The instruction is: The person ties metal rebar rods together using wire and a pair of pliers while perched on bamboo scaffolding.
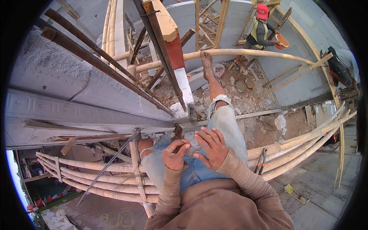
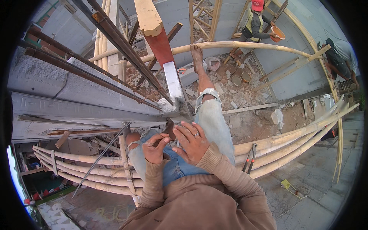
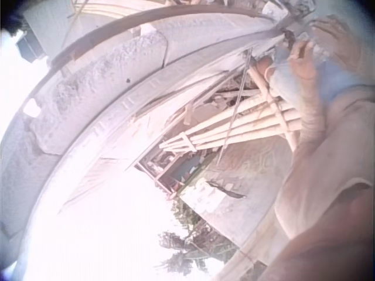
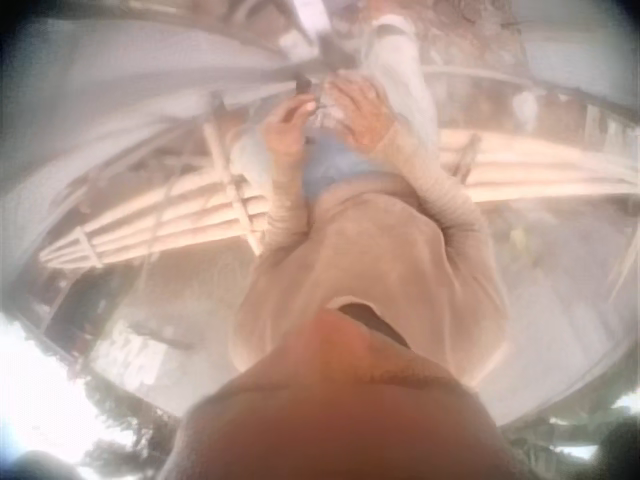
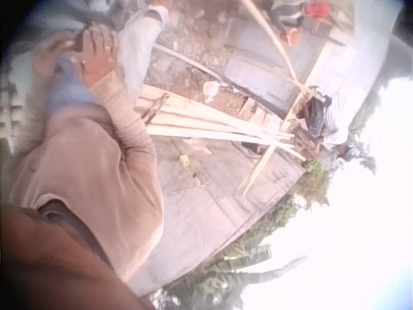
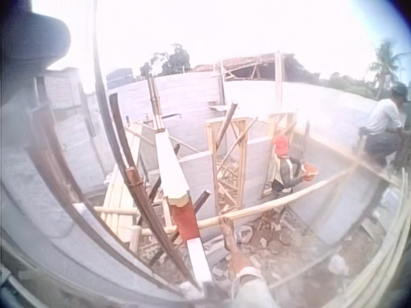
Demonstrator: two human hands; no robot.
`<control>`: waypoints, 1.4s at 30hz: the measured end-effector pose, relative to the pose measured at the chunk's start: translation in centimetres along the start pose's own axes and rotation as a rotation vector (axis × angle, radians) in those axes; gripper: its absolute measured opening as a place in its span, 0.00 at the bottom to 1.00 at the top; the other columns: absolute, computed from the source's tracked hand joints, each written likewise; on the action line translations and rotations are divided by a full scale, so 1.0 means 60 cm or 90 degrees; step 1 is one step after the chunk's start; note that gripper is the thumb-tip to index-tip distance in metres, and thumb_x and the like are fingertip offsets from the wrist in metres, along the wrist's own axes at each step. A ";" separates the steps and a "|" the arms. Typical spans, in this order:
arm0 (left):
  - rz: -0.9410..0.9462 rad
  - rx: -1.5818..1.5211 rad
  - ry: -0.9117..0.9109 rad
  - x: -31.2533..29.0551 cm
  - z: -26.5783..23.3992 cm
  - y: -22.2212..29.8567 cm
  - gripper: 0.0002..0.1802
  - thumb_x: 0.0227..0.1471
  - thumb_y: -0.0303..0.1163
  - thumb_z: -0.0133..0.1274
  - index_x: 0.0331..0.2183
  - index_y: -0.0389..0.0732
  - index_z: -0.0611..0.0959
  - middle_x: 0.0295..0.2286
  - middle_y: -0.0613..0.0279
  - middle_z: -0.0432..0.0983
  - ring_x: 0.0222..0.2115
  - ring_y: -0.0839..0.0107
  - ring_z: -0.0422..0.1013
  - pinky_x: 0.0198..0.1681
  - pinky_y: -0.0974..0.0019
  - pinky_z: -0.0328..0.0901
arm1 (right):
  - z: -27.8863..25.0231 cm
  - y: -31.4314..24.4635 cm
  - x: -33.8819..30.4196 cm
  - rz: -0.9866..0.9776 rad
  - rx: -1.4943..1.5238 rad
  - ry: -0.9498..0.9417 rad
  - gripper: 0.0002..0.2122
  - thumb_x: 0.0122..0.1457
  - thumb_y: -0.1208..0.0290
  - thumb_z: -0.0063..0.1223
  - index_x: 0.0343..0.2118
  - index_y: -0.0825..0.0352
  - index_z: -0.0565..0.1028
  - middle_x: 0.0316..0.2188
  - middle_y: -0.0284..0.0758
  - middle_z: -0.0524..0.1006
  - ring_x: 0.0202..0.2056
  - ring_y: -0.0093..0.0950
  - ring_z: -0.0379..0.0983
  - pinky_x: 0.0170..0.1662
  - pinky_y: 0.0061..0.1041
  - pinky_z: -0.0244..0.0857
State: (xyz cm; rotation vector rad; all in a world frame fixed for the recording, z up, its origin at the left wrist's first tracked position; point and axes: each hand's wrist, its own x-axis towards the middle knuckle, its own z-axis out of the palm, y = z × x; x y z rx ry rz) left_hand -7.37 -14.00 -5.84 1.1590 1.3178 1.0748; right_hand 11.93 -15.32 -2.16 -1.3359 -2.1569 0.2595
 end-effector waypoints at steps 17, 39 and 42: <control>0.030 -0.167 0.145 -0.014 -0.021 -0.007 0.04 0.51 0.21 0.61 0.27 0.32 0.81 0.30 0.59 0.81 0.31 0.78 0.72 0.36 0.73 0.67 | 0.029 -0.010 -0.016 0.150 0.174 -0.092 0.05 0.59 0.72 0.57 0.30 0.66 0.77 0.18 0.39 0.68 0.17 0.37 0.67 0.21 0.32 0.58; -0.222 -0.009 0.895 -0.075 -0.577 -0.316 0.18 0.54 0.36 0.58 0.42 0.33 0.81 0.32 0.55 0.82 0.31 0.61 0.78 0.37 0.64 0.73 | 0.147 -0.133 0.022 -0.021 0.274 -0.224 0.06 0.56 0.72 0.60 0.33 0.68 0.77 0.19 0.35 0.72 0.15 0.27 0.68 0.20 0.26 0.61; -0.417 0.245 0.731 0.054 -0.548 -0.214 0.20 0.54 0.34 0.55 0.48 0.39 0.79 0.43 0.52 0.79 0.42 0.52 0.76 0.48 0.61 0.70 | 0.148 -0.091 0.026 0.008 0.197 -0.203 0.06 0.57 0.72 0.59 0.33 0.68 0.77 0.19 0.36 0.73 0.15 0.28 0.68 0.20 0.27 0.61</control>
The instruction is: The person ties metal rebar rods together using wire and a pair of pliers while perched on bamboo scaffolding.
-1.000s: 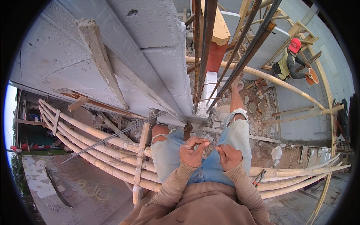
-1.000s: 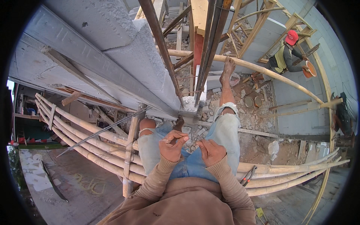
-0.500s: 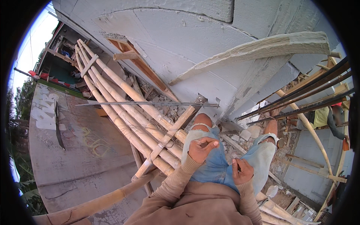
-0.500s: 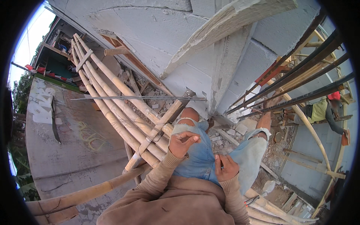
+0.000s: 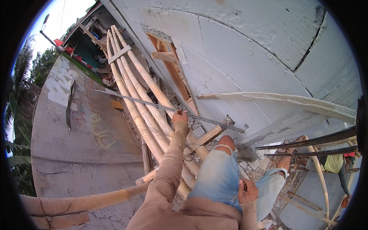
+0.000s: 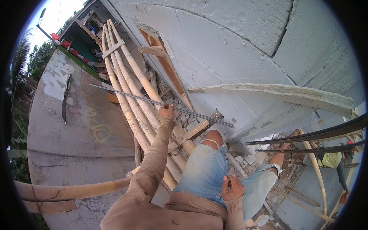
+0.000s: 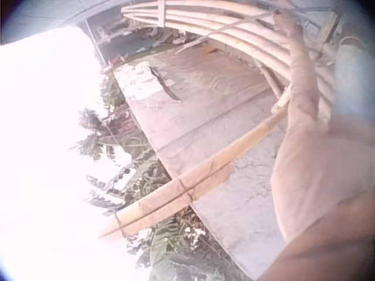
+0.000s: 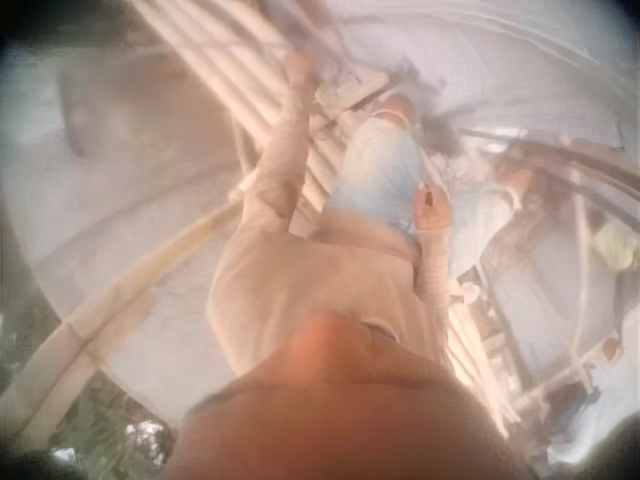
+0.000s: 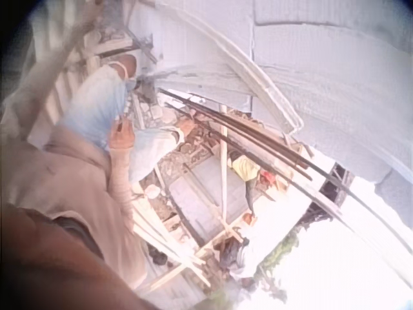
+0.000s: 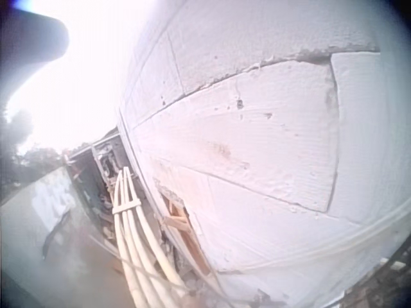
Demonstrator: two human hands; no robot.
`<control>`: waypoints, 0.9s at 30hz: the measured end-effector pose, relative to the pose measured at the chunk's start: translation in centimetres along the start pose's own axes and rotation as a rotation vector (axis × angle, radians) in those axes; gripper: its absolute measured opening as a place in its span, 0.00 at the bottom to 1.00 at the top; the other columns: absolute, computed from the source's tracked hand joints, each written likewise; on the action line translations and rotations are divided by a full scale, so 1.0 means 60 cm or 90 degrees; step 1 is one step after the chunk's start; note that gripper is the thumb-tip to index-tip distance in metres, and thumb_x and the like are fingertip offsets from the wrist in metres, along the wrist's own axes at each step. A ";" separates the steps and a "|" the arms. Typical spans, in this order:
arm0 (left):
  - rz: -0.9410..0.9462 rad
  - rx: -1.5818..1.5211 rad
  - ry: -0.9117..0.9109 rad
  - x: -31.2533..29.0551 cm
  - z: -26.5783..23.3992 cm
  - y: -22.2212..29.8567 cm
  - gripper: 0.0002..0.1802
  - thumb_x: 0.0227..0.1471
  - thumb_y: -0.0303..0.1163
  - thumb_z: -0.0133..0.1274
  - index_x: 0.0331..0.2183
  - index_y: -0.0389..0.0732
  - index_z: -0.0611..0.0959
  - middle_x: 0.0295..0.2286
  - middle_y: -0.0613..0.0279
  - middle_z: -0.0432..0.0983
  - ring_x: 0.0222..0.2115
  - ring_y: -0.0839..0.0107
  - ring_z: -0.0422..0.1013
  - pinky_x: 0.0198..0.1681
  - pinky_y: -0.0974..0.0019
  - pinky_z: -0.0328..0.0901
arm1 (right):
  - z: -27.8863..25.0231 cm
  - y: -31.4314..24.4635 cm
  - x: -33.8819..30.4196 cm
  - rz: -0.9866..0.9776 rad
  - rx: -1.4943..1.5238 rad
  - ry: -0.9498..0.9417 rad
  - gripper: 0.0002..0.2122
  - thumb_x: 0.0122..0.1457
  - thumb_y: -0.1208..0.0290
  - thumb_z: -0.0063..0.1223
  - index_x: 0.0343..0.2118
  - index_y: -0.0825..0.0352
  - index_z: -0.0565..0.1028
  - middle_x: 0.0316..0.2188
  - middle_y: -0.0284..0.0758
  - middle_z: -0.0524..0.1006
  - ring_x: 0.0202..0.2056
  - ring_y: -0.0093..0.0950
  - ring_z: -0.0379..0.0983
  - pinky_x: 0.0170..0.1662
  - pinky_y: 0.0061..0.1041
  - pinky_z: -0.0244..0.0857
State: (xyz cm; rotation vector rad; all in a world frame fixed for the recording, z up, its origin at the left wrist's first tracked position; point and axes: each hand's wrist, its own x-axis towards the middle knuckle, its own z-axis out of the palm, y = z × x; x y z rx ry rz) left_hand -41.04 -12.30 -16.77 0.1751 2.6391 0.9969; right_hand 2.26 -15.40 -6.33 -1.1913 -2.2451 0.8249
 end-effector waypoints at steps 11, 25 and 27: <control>0.374 0.407 -0.366 0.108 -0.007 -0.040 0.17 0.53 0.45 0.55 0.40 0.45 0.85 0.38 0.53 0.81 0.42 0.57 0.77 0.46 0.54 0.70 | 0.038 0.013 0.000 -0.013 -0.006 0.002 0.07 0.59 0.69 0.55 0.31 0.69 0.77 0.19 0.37 0.72 0.16 0.31 0.69 0.20 0.32 0.61; 0.417 0.352 -0.364 0.089 0.005 -0.024 0.29 0.49 0.62 0.55 0.31 0.45 0.89 0.30 0.53 0.81 0.42 0.57 0.71 0.53 0.54 0.58 | 0.057 -0.025 0.087 -0.045 -0.051 -0.053 0.10 0.62 0.66 0.51 0.36 0.69 0.77 0.27 0.41 0.74 0.27 0.38 0.70 0.31 0.35 0.63; 0.416 0.346 -0.381 0.095 -0.006 -0.038 0.30 0.48 0.63 0.54 0.32 0.44 0.89 0.31 0.53 0.81 0.42 0.56 0.70 0.53 0.54 0.58 | 0.075 -0.041 0.124 -0.094 -0.032 -0.011 0.09 0.61 0.69 0.53 0.31 0.70 0.77 0.21 0.40 0.71 0.18 0.36 0.69 0.23 0.34 0.62</control>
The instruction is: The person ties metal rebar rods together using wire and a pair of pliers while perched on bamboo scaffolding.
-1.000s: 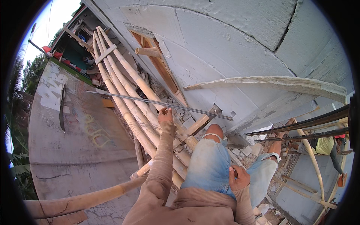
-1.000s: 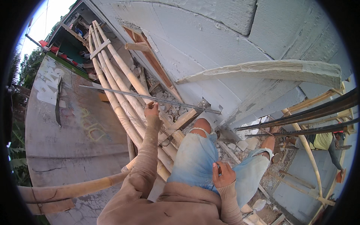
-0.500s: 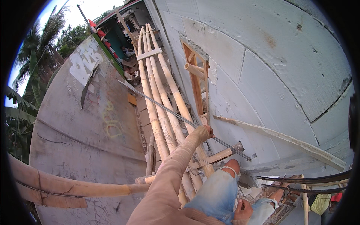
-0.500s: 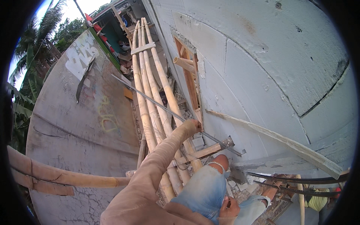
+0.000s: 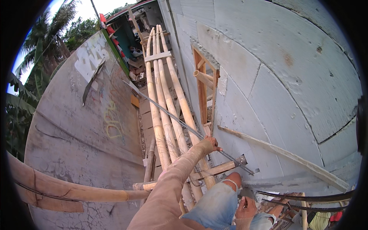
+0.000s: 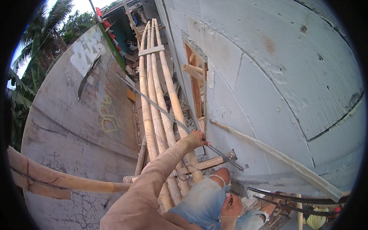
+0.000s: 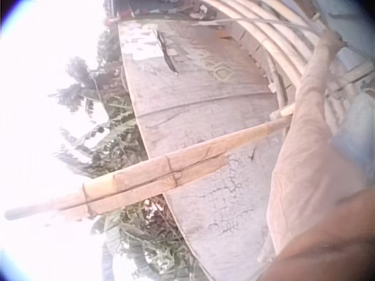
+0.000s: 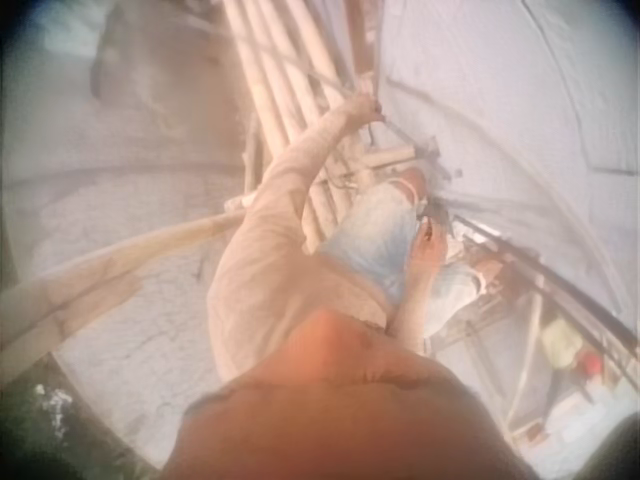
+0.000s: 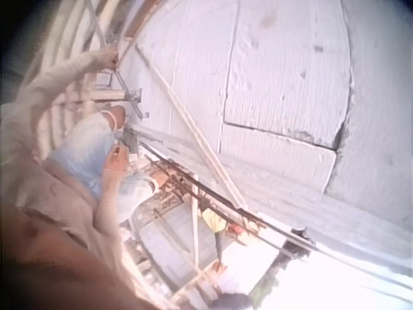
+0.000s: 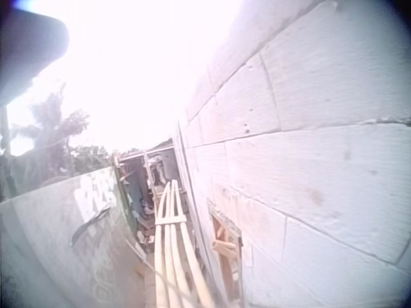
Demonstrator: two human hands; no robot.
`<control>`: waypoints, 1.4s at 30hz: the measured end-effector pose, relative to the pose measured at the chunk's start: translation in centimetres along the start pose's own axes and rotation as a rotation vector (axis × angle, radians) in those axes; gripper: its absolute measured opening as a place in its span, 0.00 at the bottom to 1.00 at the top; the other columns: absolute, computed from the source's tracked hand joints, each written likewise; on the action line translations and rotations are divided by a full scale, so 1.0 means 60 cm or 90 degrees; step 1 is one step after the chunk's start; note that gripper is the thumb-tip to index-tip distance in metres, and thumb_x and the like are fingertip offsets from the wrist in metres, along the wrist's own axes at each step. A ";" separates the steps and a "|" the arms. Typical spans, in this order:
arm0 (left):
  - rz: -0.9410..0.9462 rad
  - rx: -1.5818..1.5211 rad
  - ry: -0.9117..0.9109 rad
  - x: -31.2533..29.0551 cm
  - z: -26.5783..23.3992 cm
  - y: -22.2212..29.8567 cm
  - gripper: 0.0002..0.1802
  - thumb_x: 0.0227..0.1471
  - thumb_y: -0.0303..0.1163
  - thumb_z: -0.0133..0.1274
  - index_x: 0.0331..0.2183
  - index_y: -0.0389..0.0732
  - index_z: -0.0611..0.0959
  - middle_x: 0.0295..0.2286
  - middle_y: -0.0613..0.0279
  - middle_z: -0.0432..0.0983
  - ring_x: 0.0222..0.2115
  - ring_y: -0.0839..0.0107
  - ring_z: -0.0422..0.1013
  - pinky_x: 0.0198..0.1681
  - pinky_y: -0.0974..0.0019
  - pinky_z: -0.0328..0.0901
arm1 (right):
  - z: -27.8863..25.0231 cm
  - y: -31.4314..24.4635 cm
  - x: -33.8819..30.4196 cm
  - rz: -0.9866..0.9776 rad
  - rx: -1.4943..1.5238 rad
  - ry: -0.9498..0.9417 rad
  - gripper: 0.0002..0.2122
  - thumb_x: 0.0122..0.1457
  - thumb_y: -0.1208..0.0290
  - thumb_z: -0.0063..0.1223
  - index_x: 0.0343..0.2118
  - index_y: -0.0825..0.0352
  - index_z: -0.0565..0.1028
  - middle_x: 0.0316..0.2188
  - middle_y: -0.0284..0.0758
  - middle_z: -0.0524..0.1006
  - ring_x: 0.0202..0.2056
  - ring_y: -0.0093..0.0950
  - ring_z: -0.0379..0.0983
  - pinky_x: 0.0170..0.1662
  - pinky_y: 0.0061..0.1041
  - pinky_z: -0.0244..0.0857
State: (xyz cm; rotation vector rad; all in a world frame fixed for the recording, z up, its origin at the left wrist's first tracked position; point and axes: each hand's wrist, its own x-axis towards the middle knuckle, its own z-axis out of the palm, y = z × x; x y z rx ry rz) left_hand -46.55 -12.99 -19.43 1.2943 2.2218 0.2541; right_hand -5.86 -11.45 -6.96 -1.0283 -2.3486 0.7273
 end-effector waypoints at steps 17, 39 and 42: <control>0.042 0.052 -0.063 0.017 -0.017 0.002 0.32 0.51 0.64 0.52 0.31 0.42 0.88 0.28 0.50 0.81 0.34 0.53 0.78 0.42 0.53 0.70 | 0.158 0.071 0.207 -0.004 -0.246 -0.138 0.16 0.63 0.67 0.46 0.51 0.66 0.74 0.60 0.45 0.65 0.48 0.44 0.74 0.47 0.38 0.71; -0.031 0.035 -0.017 -0.014 -0.107 -0.015 0.33 0.48 0.62 0.56 0.24 0.36 0.86 0.24 0.46 0.80 0.32 0.50 0.77 0.40 0.53 0.70 | 0.252 0.047 0.239 -0.002 -0.285 -0.288 0.15 0.50 0.75 0.50 0.42 0.63 0.77 0.35 0.44 0.80 0.37 0.46 0.78 0.42 0.44 0.72; -0.002 0.031 0.052 -0.033 -0.153 0.018 0.32 0.42 0.60 0.62 0.19 0.34 0.84 0.20 0.45 0.77 0.27 0.50 0.76 0.33 0.51 0.69 | 0.245 0.047 0.232 -0.024 -0.234 -0.230 0.14 0.49 0.75 0.50 0.41 0.64 0.77 0.36 0.45 0.80 0.38 0.47 0.78 0.42 0.44 0.71</control>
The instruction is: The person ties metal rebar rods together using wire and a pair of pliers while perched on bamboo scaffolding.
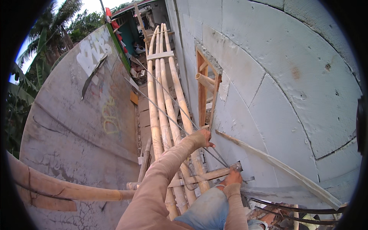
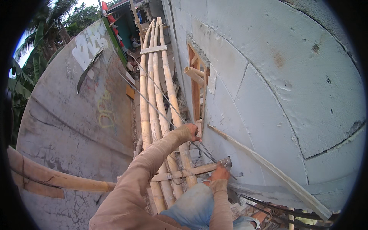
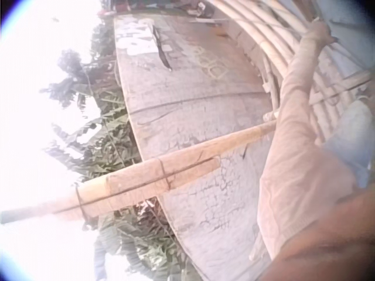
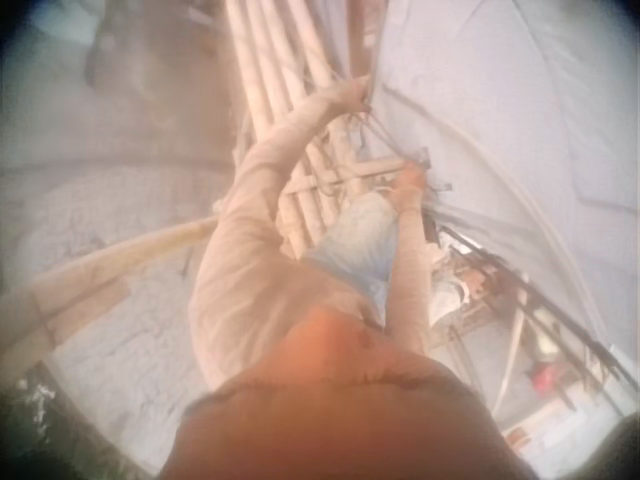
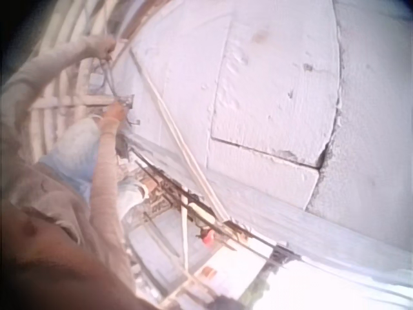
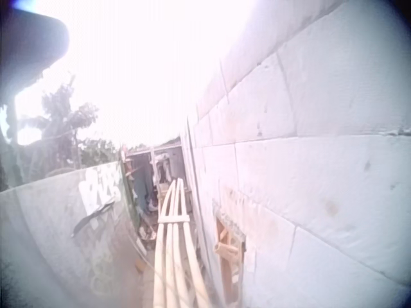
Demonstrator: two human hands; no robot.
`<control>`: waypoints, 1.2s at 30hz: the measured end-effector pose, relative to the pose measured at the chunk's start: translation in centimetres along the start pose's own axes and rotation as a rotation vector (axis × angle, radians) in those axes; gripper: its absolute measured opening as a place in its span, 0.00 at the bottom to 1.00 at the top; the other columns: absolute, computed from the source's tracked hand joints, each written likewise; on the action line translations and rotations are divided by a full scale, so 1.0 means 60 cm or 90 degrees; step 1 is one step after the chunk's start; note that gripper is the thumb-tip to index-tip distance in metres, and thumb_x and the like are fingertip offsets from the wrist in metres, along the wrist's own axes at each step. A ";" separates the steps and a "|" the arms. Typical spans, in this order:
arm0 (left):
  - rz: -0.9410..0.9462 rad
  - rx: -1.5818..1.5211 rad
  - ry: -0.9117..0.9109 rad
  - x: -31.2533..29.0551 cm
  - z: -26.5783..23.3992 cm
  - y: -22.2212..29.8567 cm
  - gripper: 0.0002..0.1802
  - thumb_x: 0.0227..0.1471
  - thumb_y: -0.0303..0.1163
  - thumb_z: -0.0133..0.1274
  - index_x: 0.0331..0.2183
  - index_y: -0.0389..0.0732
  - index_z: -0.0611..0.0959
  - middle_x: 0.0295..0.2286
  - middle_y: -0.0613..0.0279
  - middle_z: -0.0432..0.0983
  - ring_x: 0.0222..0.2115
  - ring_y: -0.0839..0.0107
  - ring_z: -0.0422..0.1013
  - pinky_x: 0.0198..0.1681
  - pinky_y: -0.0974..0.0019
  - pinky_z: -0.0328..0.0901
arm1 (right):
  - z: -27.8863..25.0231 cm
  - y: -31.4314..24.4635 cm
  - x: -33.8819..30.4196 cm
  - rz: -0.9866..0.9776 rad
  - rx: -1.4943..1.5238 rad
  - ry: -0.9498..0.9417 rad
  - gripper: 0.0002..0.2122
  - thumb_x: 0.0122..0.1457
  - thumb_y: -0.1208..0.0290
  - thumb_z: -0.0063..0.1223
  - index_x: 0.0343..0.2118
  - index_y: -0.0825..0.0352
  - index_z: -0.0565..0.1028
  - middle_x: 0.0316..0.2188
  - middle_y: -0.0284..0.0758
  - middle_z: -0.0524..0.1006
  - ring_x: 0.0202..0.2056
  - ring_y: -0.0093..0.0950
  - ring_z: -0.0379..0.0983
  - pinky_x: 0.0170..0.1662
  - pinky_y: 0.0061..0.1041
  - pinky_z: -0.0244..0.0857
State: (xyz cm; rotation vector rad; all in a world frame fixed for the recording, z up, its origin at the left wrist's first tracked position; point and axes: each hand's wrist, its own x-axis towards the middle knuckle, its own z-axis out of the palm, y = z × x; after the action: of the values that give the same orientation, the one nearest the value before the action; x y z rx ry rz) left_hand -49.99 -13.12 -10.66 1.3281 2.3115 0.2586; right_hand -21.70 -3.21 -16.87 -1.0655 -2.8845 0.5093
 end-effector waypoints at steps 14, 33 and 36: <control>0.287 0.263 0.613 -0.191 -0.217 0.177 0.24 0.52 0.43 0.58 0.10 0.41 0.80 0.11 0.63 0.73 0.22 0.70 0.70 0.39 0.67 0.59 | -0.198 -0.101 -0.180 -0.148 0.246 0.284 0.10 0.57 0.80 0.49 0.42 0.71 0.76 0.30 0.44 0.77 0.31 0.46 0.74 0.33 0.39 0.68; 0.758 -0.847 0.582 -0.427 -0.320 0.673 0.30 0.67 0.45 0.39 0.57 0.28 0.64 0.19 0.62 0.70 0.11 0.82 0.60 0.12 0.80 0.55 | -0.346 -0.036 -0.360 -0.112 0.460 0.647 0.07 0.60 0.80 0.51 0.41 0.73 0.74 0.30 0.41 0.77 0.27 0.36 0.77 0.30 0.27 0.70; 0.709 -0.884 0.522 -0.461 -0.304 0.739 0.26 0.67 0.44 0.41 0.49 0.28 0.74 0.16 0.70 0.64 0.10 0.88 0.52 0.11 0.80 0.46 | -0.350 -0.013 -0.370 -0.088 0.415 0.711 0.07 0.61 0.80 0.51 0.41 0.73 0.74 0.29 0.42 0.78 0.28 0.37 0.77 0.32 0.27 0.70</control>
State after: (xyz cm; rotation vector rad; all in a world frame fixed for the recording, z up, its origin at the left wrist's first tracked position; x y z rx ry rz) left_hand -12.78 -12.67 30.35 1.4923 0.7929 2.4664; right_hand -2.38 -11.72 5.24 -0.6786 -1.6246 0.5374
